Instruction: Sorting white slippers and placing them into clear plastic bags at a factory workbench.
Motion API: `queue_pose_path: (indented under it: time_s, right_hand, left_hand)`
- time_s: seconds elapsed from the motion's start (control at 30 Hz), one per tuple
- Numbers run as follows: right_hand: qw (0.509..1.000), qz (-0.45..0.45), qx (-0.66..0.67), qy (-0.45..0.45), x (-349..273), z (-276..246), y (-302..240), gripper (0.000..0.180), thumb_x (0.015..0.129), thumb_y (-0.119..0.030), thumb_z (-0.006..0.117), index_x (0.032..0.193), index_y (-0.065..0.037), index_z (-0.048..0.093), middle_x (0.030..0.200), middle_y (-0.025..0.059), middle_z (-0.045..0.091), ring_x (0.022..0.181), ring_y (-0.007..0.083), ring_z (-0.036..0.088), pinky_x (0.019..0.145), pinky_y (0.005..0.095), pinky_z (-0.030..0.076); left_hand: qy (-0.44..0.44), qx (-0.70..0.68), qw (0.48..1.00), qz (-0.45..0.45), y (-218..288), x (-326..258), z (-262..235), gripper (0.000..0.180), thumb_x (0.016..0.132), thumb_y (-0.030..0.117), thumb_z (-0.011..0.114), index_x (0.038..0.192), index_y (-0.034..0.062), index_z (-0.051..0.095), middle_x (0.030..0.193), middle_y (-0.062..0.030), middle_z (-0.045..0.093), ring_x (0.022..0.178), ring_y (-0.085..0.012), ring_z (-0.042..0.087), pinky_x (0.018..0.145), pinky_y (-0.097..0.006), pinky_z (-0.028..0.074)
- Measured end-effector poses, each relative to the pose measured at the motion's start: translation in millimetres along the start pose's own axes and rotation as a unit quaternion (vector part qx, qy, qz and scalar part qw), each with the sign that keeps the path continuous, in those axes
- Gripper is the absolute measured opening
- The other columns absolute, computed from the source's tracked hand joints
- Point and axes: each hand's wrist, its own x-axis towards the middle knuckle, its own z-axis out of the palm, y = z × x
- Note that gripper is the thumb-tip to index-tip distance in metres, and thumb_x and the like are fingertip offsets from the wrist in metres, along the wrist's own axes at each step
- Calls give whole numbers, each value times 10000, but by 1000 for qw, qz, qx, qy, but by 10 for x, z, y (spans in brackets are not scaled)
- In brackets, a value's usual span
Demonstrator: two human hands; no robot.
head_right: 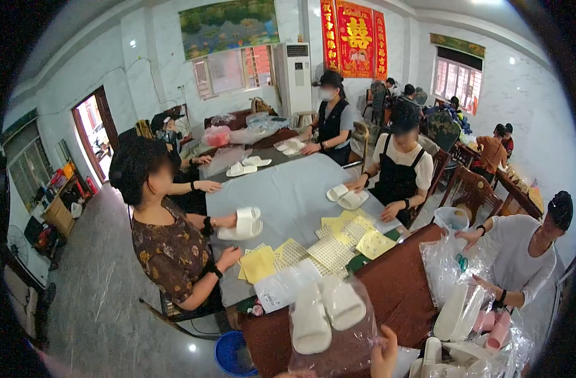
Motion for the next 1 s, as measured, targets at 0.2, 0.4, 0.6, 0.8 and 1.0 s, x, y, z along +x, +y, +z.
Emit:
queue_pose_path:
  time_s: [0.2, 0.4, 0.6, 0.8, 1.0]
  right_hand:
    - [998, 33, -5, -45, -48, -124, 94, 483, 855, 34, 530, 1336, -13, 524, 1172, 94, 603, 908, 127, 535, 760, 240, 429]
    - [998, -29, -30, -39, -269, -112, -1217, 472, 828, 122, 470, 1253, -19, 617, 1090, 21, 668, 720, 26, 476, 641, 182, 377]
    - [950, 29, -308, -40, -1056, -1375, -63, 439, 750, 61, 549, 1168, -20, 656, 1105, 119, 636, 836, 225, 604, 699, 296, 487]
    - [952, 121, -280, -37, -1680, -1427, -158, 497, 752, 41, 580, 1244, -18, 614, 1237, 149, 578, 1050, 272, 604, 827, 318, 503]
    - [912, -43, -384, -141, -1960, -1461, -282, 559, 759, 71, 581, 1302, -59, 578, 1315, 167, 535, 1175, 360, 552, 976, 404, 474]
  left_hand:
    - [16, 86, 994, 61, -31, 97, 373, 220, 940, 81, 558, 1129, 0, 639, 1100, -87, 692, 922, -237, 666, 802, -344, 540]
    - [74, 344, 905, 237, 62, -430, 1108, 223, 965, 122, 535, 1028, -39, 676, 1120, -106, 695, 1014, -247, 650, 910, -363, 497]
    - [-247, 569, 770, -151, -353, -878, 663, 356, 990, 225, 553, 1234, -24, 626, 1172, -163, 688, 1037, -236, 665, 936, -353, 503]
    - [-119, 717, 668, 163, 165, -977, 1261, 122, 934, 106, 574, 895, 7, 634, 856, -111, 640, 803, -313, 636, 725, -374, 509]
    - [-240, 752, 533, 304, 13, -435, 1296, 304, 882, 211, 678, 1152, 77, 635, 1190, -181, 600, 1100, -384, 570, 926, -468, 472]
